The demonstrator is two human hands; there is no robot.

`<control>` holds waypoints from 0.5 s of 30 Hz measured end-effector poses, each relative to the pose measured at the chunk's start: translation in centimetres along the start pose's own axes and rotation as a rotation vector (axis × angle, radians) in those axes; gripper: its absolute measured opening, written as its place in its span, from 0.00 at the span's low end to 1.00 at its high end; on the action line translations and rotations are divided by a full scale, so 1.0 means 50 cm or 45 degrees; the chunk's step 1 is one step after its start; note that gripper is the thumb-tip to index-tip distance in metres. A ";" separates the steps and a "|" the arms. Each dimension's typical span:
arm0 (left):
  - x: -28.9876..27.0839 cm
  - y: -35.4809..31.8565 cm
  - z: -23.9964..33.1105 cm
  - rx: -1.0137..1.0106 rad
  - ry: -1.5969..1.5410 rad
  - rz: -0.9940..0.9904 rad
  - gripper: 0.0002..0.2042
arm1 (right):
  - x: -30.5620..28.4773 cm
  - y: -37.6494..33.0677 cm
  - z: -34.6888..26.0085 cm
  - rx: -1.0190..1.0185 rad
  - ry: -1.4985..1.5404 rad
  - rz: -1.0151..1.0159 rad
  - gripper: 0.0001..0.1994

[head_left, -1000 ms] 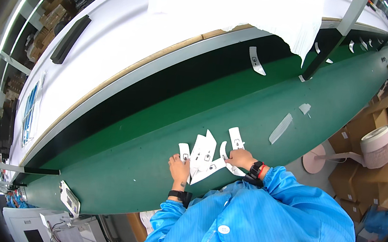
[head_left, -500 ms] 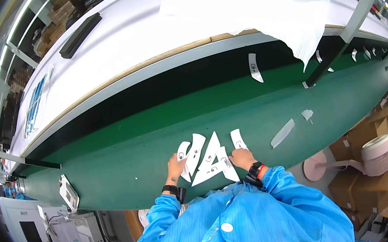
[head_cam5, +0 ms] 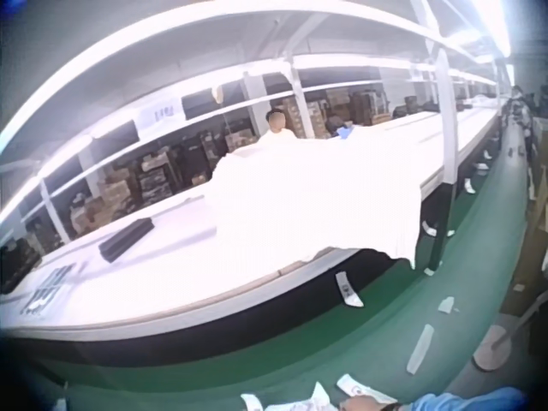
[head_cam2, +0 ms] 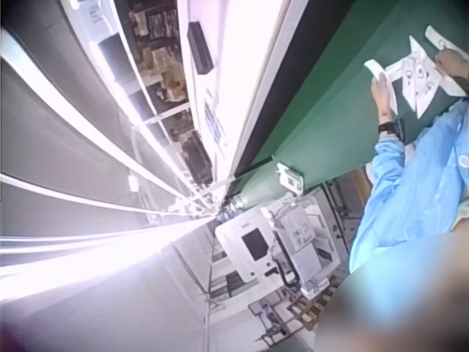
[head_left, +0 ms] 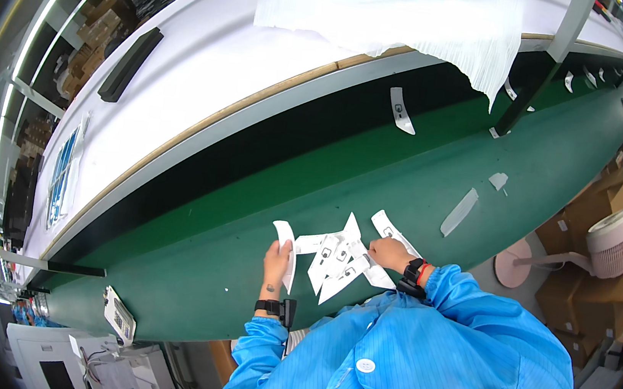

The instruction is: Packing curved plastic components into boxes at a manufacturing assembly line.

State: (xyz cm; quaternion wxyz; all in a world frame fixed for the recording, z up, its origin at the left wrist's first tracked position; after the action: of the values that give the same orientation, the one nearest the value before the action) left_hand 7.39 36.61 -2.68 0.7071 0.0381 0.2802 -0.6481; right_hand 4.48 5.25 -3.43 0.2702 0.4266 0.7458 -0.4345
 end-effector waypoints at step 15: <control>0.182 -0.111 0.030 0.386 1.032 0.023 0.31 | 0.027 0.018 0.034 -0.079 0.013 0.102 0.09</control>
State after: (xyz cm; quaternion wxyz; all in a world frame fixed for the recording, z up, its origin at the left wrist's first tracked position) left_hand 2.75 26.94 -3.75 0.5319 0.3955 0.4364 -0.6085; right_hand 4.63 4.55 -5.66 0.2968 0.4497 0.7426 -0.3978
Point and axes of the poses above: each hand's wrist, its own y-axis towards the middle knuckle, its own x-axis out of the palm, z = x × y, the point moved 6 cm from there along y, towards the middle knuckle, and after that the axes turned 1 degree about -y, right-handed, at the moved point
